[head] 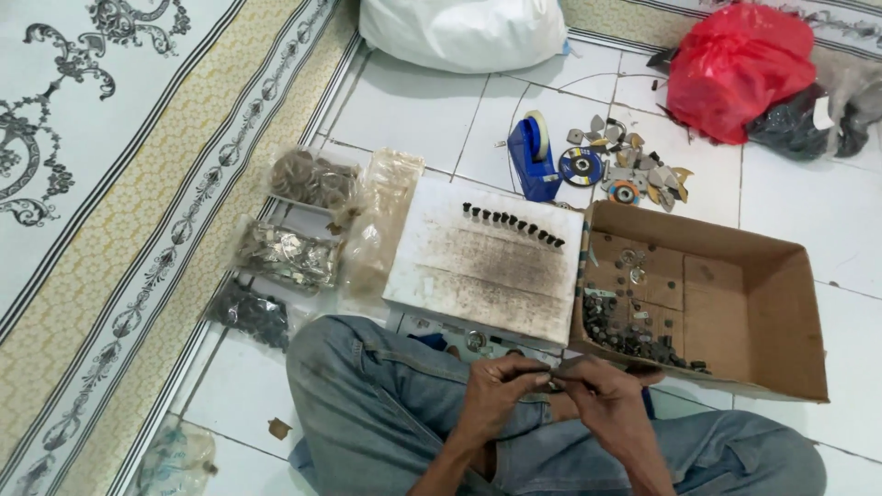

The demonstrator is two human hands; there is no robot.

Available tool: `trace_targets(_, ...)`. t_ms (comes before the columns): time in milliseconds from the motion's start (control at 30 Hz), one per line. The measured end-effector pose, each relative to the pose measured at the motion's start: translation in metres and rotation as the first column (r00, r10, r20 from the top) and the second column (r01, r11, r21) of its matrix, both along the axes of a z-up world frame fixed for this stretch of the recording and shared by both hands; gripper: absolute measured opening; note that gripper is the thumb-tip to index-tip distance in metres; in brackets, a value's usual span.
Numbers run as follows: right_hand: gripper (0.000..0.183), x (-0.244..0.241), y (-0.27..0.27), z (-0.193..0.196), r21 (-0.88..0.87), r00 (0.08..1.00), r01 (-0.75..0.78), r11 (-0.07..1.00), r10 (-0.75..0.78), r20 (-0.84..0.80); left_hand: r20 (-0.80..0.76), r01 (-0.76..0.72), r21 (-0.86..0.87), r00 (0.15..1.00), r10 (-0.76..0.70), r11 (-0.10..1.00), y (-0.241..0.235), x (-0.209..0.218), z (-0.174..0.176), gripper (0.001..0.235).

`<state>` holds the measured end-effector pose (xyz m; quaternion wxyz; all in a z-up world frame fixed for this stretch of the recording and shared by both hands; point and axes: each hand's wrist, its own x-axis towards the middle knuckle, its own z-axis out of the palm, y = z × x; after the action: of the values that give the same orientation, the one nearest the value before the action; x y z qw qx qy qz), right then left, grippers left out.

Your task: Organizing small metal hinges by picking them from a box and placing them into a template board.

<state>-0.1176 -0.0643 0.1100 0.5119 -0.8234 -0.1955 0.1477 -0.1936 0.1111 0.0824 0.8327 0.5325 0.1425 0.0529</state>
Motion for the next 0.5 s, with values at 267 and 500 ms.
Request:
trace_targets(267, 0.02, -0.008, 0.058, -0.008, 0.006, 0.974, 0.161, 0.987, -0.158, -0.161, -0.172, -0.229, -0.561, 0.972, 0.159, 0.796, 0.007, 0.001, -0.048, 0.023)
trace_targets(500, 0.021, -0.025, 0.106, -0.014, -0.018, 0.962, 0.265, 0.964, -0.263, 0.068, -0.132, -0.358, -0.147, 0.931, 0.34, 0.922, 0.024, 0.002, -0.063, 0.027)
